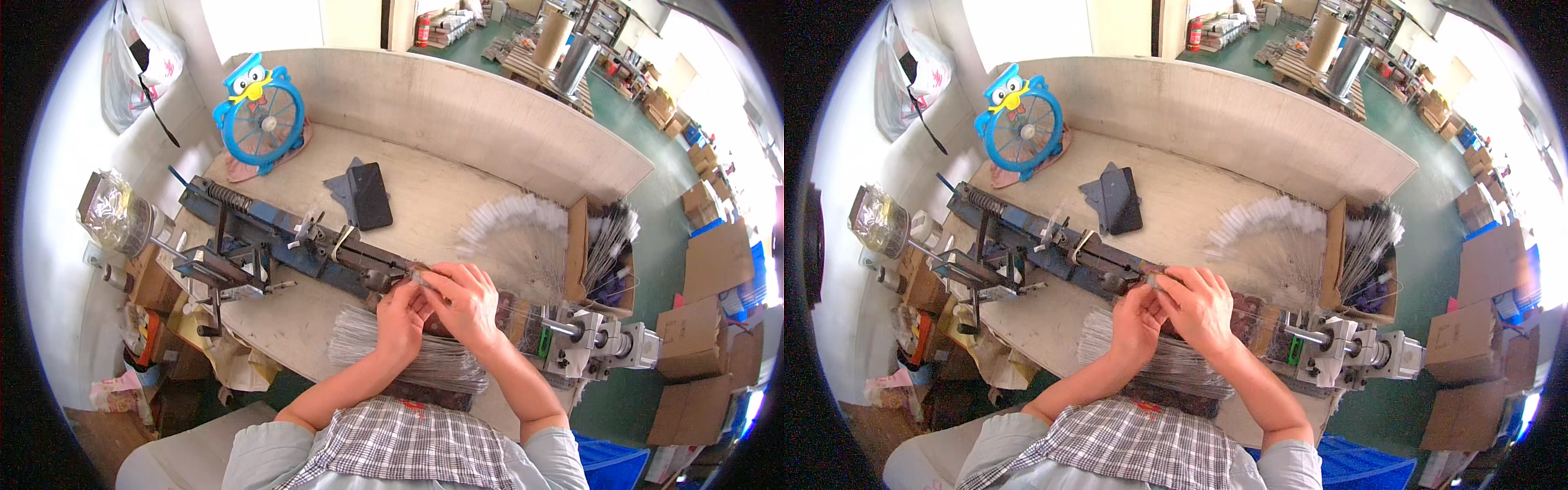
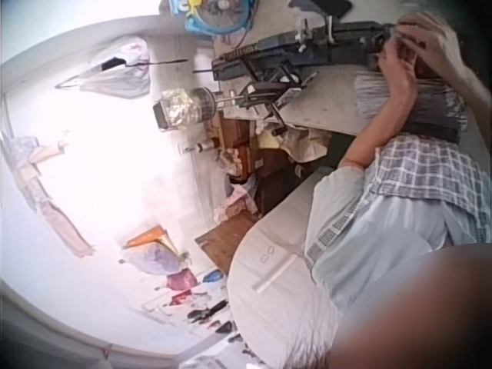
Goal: The worker is assembling small wire-based brushes by inserting them into a specialized rotating machine, applying a component, and removing the finished brush.
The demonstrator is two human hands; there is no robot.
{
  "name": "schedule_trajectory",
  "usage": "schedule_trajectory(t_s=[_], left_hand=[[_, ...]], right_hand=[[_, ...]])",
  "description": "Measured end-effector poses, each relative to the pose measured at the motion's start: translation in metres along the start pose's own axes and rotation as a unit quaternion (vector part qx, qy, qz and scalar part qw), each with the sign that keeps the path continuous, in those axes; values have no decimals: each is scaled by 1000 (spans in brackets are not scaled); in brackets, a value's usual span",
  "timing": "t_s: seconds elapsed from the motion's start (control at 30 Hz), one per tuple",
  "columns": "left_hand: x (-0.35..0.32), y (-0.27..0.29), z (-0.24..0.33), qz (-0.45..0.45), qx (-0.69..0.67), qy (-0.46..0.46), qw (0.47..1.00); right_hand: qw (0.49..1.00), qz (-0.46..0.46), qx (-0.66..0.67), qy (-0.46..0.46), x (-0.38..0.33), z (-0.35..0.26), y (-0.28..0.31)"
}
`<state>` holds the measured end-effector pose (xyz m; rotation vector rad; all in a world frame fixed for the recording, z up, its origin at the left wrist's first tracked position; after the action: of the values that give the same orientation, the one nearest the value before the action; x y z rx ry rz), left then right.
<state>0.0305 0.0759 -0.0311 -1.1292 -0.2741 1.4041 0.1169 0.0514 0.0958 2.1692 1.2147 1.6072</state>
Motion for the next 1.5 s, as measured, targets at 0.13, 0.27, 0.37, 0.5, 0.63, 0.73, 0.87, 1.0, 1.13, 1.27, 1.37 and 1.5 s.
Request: schedule_trajectory(t_s=[0.13, 0.27, 0.37, 0.5, 0.63, 0.73, 0.87, 1.0, 1.13, 1.27, 1.37, 1.5], left_hand=[[-3, -5, 3, -1, -13, -8, 1000], [-4, -8, 4, -17, -3, -9, 1000], [-5, -10, 4, -14, 26, -23, 999], [-4, -7, 5, -5, 25, -28, 999], [-2, -7, 3, -2, 23, -19, 1000], [-4, -8, 4, 10, 41, -26, 999], [-4, -8, 6, 0, 47, -34, 998], [-5, -8, 7, 8, 45, -33, 998], [-4, -7, 4, 2, 46, -30, 998], [-3, -5, 3, 4, 63, -39, 997], [-4, -8, 7, 22, 55, -42, 997], [-4, -8, 7, 17, 53, -41, 998]], right_hand=[[1000, -19, -1, 6, 0, -1, -1], [1000, -17, 8, 4, 3, -5, 6], [1000, -5, 0, 7, -1, -1, 15], [1000, -17, 1, -8, -3, 3, 14], [1000, -11, -5, 4, -6, 6, 13], [1000, -8, -7, 2, -7, 8, 12], [1000, 8, 1, -7, -5, 5, 14], [1000, 5, 2, 1, -6, 5, 11], [1000, 2, 3, -6, -6, 5, 12], [1000, 0, 0, -7, -7, 6, 14], [1000, -5, 3, -7, -8, 7, 13], [1000, -5, 2, -9, -8, 8, 14]])
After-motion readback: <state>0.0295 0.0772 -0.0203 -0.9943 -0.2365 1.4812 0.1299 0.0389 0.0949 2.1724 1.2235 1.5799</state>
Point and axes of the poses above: each hand's wrist, its own x-axis towards the middle knuckle, its own y-axis out of the back of the hand, z = x × y, the point moved 9 cm from there along x, towards the middle knuckle, and after that the axes turned 10 degrees about z, right-handed, at the moved point
